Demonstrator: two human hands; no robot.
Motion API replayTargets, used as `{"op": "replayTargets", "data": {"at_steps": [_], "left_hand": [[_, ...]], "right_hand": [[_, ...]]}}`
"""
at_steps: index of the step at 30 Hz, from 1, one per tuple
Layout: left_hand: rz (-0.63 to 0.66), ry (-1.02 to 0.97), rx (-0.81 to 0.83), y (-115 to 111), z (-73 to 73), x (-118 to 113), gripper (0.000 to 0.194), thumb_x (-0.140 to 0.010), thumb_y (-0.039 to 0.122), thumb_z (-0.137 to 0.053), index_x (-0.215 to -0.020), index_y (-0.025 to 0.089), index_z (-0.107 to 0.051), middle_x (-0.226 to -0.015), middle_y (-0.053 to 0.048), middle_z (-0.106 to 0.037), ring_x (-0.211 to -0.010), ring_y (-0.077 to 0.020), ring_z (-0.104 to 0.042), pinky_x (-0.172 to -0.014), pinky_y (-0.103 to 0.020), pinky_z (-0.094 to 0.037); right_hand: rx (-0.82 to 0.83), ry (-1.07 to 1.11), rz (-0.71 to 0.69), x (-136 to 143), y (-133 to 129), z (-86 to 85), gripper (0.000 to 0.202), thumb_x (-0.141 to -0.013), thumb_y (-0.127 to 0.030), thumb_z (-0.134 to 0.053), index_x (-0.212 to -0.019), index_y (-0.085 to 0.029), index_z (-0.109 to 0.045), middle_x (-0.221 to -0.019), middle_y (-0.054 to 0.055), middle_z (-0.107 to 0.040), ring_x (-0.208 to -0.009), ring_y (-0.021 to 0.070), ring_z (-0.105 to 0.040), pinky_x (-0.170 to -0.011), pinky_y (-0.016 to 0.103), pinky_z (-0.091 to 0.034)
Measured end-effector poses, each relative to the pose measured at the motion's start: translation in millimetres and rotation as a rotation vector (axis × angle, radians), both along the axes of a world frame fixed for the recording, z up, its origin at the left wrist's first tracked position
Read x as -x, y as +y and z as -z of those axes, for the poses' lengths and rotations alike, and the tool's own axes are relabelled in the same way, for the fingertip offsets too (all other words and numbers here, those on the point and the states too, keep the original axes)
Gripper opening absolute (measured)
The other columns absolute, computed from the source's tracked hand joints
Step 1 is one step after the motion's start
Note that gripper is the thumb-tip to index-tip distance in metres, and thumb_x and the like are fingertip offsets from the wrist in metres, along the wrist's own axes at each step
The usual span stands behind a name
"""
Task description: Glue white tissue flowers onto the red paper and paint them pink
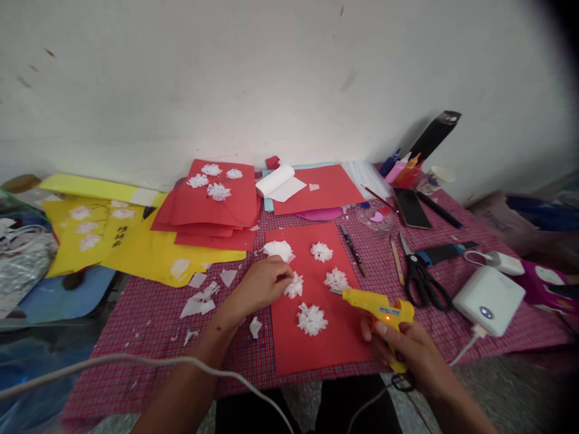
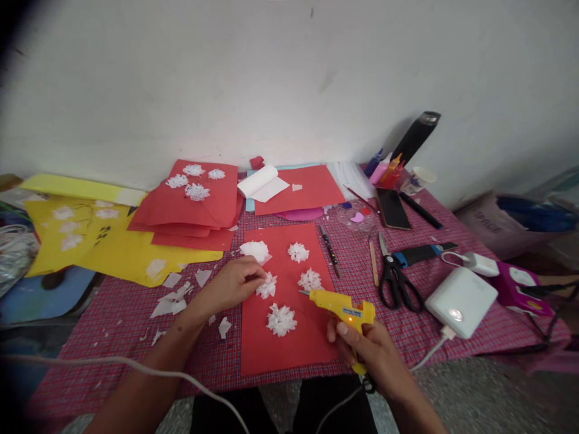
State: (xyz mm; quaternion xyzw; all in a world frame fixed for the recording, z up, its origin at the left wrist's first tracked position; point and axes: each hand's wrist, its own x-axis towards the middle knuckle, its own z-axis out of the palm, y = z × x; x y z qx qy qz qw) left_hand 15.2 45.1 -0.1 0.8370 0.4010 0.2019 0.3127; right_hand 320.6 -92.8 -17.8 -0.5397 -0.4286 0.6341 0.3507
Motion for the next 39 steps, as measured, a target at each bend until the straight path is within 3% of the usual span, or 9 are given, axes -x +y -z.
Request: {"op": "replayTargets", "data": {"at_steps": [8, 20, 27, 30, 34, 39], "left_hand": [[0.027, 0.12, -0.031, -4, -4.4, -3, 0.018, -0.088, 0.012, -0.052, -0.081, 0.018, -0.067, -0.087, -0.005, -0.064, -0.086, -0.0183, -0.06, -0.079, -0.03, -0.045], [0.008, 0.17, -0.072, -7, -8.9, 6, 0.035, -0.085, 0.007, -0.045, -0.108, 0.019, -0.069, -0.103, -0.007, -0.068, -0.098, -0.0207, -0.064, -0.088, -0.034, -0.049], [-0.031, 0.168, -0.075, -10, -15.7, 3, 0.023, -0.094, 0.016, -0.047, -0.101, 0.02, -0.068, -0.099, -0.005, -0.068, -0.094, -0.0186, -0.063, -0.085, -0.032, -0.048], [-0.08, 0.208, -0.07, -12, -17.4, 3, 0.016, -0.091, 0.022, -0.056, -0.101, 0.02, -0.068, -0.099, -0.004, -0.068, -0.093, -0.0194, -0.063, -0.084, -0.033, -0.048], [-0.134, 0.308, -0.035, -15, -17.4, 1, 0.029, -0.084, 0.035, -0.07, -0.107, 0.019, -0.067, -0.106, -0.006, -0.068, -0.096, -0.0227, -0.064, -0.086, -0.036, -0.049], [-0.086, 0.359, -0.076, -16, -16.3, -5, 0.016, -0.089, 0.027, -0.062, -0.102, 0.018, -0.066, -0.101, -0.006, -0.066, -0.099, -0.0227, -0.062, -0.088, -0.036, -0.048]], "right_hand": [[0.013, -0.002, -0.011, 0, 0, -1.5, 0.048, -0.093, -0.065, -0.057, -0.087, -0.018, -0.065, -0.051, -0.004, -0.045, -0.047, 0.012, -0.035, -0.049, 0.028, -0.023], [-0.006, 0.021, -0.025, -5, 0, 8.6, 0.045, -0.097, -0.06, -0.055, -0.089, -0.017, -0.066, -0.051, -0.004, -0.045, -0.048, 0.0108, -0.036, -0.049, 0.028, -0.022], [-0.011, 0.033, -0.02, -4, 1, 7.9, 0.046, -0.097, -0.06, -0.055, -0.089, -0.016, -0.066, -0.051, -0.004, -0.045, -0.048, 0.0108, -0.036, -0.049, 0.029, -0.022], [-0.018, 0.028, -0.027, -4, 2, 7.5, 0.046, -0.097, -0.06, -0.055, -0.088, -0.016, -0.066, -0.051, -0.004, -0.045, -0.048, 0.0107, -0.036, -0.05, 0.029, -0.022], [-0.023, 0.034, -0.013, -3, 3, 6.5, 0.044, -0.097, -0.058, -0.056, -0.088, -0.016, -0.066, -0.051, -0.003, -0.046, -0.049, 0.0108, -0.037, -0.05, 0.029, -0.023], [-0.014, 0.053, -0.007, -2, 3, 5.2, 0.046, -0.096, -0.059, -0.057, -0.087, -0.016, -0.066, -0.05, -0.003, -0.046, -0.048, 0.0103, -0.037, -0.05, 0.028, -0.022]]}}
